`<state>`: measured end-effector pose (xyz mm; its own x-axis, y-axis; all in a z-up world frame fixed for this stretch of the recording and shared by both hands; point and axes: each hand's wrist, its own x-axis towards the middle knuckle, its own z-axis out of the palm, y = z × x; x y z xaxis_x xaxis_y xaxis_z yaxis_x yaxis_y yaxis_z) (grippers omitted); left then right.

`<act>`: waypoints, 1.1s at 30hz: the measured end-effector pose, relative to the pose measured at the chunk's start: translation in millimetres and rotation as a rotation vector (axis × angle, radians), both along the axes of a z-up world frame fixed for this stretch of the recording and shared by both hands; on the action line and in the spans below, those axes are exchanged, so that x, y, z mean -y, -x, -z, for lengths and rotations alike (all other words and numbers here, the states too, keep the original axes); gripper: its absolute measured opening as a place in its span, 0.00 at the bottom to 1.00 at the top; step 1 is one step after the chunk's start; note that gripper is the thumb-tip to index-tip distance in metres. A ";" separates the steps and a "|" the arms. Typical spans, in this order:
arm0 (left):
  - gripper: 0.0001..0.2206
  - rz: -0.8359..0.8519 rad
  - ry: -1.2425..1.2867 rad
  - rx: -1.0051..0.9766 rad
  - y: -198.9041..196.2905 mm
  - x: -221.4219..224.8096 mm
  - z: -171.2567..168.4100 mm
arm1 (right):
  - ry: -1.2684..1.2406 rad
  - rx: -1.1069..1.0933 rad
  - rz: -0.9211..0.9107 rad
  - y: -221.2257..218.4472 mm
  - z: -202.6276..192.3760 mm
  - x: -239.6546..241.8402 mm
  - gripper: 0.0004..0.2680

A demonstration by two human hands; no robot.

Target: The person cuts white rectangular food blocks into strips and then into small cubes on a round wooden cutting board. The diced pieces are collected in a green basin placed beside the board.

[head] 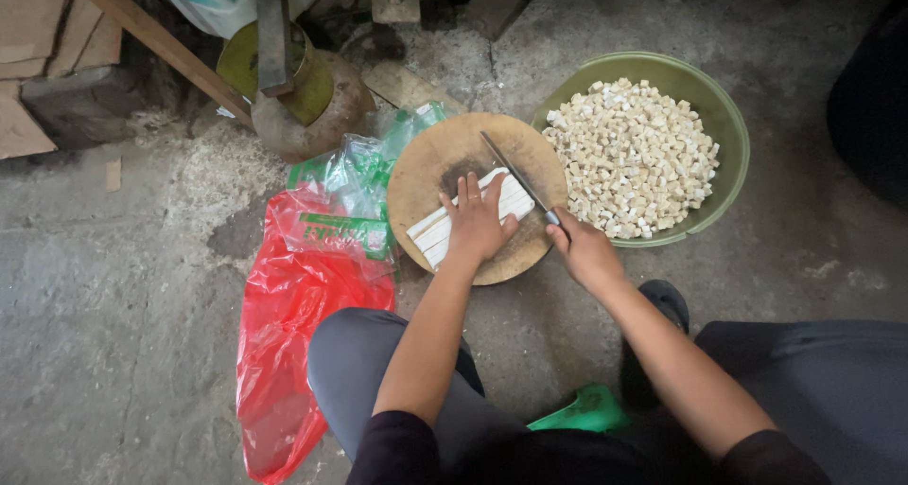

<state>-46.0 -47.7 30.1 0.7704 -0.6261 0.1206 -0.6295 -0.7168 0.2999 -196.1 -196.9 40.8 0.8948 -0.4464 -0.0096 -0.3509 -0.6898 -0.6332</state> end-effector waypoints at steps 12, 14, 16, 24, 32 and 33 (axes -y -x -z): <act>0.27 0.093 0.275 -0.131 -12.4 -17.1 -24.4 | 0.113 0.050 -0.020 0.3 -1.6 3.4 0.18; 0.26 0.133 0.357 -0.105 -15.2 -17.7 -19.9 | 0.140 0.060 -0.035 0.5 -5.6 0.8 0.18; 0.26 0.147 0.378 -0.078 -18.1 -14.5 -16.3 | 0.187 0.036 -0.049 4.4 -13.9 -2.7 0.18; 0.27 0.138 0.260 -0.173 -26.5 -6.4 -19.6 | 0.116 -0.128 -0.078 13.4 -39.5 -16.6 0.18; 0.27 0.145 0.348 -0.208 -28.0 -9.8 -12.5 | 0.142 -0.104 -0.134 9.0 -26.9 -8.4 0.19; 0.27 0.151 0.364 -0.204 -28.7 -9.7 -12.2 | 0.139 -0.095 -0.138 6.9 -26.1 -7.5 0.19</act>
